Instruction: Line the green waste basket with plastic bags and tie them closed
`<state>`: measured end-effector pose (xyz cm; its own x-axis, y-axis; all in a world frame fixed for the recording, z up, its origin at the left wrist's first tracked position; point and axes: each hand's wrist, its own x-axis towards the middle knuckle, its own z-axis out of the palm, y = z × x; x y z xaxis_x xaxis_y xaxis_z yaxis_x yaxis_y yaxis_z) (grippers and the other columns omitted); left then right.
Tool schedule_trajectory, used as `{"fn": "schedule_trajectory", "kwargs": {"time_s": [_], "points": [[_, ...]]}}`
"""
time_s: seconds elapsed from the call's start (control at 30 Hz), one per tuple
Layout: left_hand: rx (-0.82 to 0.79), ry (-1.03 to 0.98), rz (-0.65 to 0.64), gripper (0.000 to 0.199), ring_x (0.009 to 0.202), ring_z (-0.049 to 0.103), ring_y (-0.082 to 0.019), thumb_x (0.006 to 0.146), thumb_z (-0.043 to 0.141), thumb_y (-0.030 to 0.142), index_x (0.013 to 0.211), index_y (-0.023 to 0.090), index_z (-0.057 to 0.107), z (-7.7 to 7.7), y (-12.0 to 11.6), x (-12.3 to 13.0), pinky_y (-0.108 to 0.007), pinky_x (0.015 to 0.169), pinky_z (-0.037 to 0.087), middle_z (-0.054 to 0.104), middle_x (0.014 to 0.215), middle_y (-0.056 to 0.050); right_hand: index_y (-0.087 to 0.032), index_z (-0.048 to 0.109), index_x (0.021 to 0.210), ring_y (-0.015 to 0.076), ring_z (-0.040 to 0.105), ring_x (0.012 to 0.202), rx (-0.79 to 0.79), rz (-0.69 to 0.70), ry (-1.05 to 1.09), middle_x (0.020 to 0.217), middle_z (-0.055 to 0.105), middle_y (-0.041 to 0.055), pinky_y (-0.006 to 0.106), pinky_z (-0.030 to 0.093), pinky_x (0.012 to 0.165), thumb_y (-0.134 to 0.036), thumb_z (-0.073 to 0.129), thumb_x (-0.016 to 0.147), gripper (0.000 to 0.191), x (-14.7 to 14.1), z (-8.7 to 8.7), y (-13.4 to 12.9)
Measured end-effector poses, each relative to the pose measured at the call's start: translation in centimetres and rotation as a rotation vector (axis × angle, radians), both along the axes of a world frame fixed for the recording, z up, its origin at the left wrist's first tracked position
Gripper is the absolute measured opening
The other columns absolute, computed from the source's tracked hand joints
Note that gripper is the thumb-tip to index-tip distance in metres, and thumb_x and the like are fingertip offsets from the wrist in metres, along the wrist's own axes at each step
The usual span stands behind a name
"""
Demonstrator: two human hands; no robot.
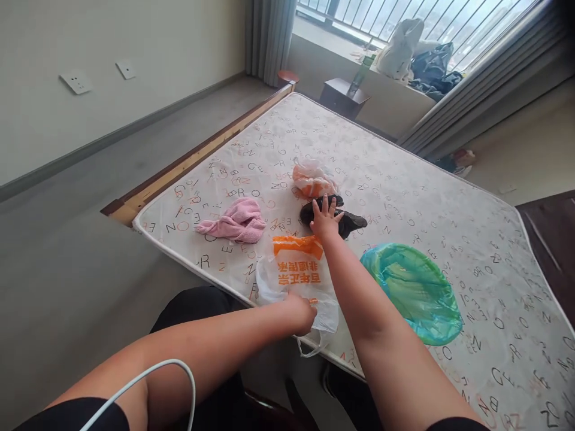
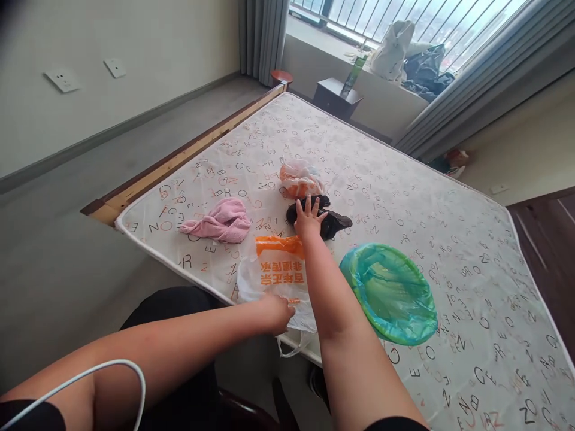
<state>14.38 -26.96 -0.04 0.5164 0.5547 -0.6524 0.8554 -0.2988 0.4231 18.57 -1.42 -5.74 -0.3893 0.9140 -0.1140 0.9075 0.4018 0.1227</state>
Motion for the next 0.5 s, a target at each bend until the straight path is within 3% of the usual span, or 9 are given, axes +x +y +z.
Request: {"fn": "schedule_trajectory", "kwargs": {"time_s": [0.1, 0.23, 0.37, 0.5], "points": [[-0.06, -0.008, -0.017, 0.055, 0.122, 0.064, -0.043, 0.091, 0.067, 0.035, 0.143, 0.016, 0.062, -0.1, -0.2, 0.4, -0.061, 0.104, 0.047, 0.064, 0.138, -0.024, -0.027, 0.026, 0.162, 0.0387, -0.017, 0.157, 0.017, 0.115, -0.01, 0.173, -0.019, 0.0083, 0.077, 0.009, 0.117, -0.03, 0.057, 0.093, 0.075, -1.2, -0.2, 1.3], [-0.115, -0.01, 0.019, 0.055, 0.128, 0.06, -0.044, 0.087, 0.072, 0.032, 0.141, 0.022, 0.064, -0.7, 0.1, 0.7, -0.065, 0.109, 0.041, 0.064, 0.14, -0.021, -0.018, 0.041, 0.154, 0.0392, -0.018, 0.157, -0.013, 0.021, -0.027, 0.173, -0.017, 0.011, 0.075, 0.009, 0.118, -0.025, 0.049, 0.095, 0.06, -2.7, 0.5, 3.8], [-0.144, -0.025, 0.053, 0.058, 0.125, 0.062, -0.045, 0.082, 0.076, 0.034, 0.139, 0.025, 0.067, -1.4, 0.4, 0.7, -0.068, 0.107, 0.042, 0.067, 0.136, -0.02, -0.019, 0.042, 0.156, 0.0417, -0.018, 0.157, -0.045, -0.021, -0.005, 0.172, -0.019, 0.0128, 0.074, 0.014, 0.116, -0.028, 0.045, 0.099, 0.057, -3.4, 1.3, 6.5], [-0.09, -0.055, 0.091, 0.063, 0.119, 0.065, -0.045, 0.08, 0.076, 0.03, 0.141, 0.02, 0.065, -2.5, 0.3, 0.7, -0.066, 0.102, 0.047, 0.067, 0.135, -0.024, -0.022, 0.04, 0.158, 0.0449, -0.006, 0.158, -0.075, 0.014, -0.036, 0.173, -0.013, 0.016, 0.072, 0.024, 0.113, -0.03, 0.048, 0.099, 0.06, -2.7, 0.9, 9.2]]}}
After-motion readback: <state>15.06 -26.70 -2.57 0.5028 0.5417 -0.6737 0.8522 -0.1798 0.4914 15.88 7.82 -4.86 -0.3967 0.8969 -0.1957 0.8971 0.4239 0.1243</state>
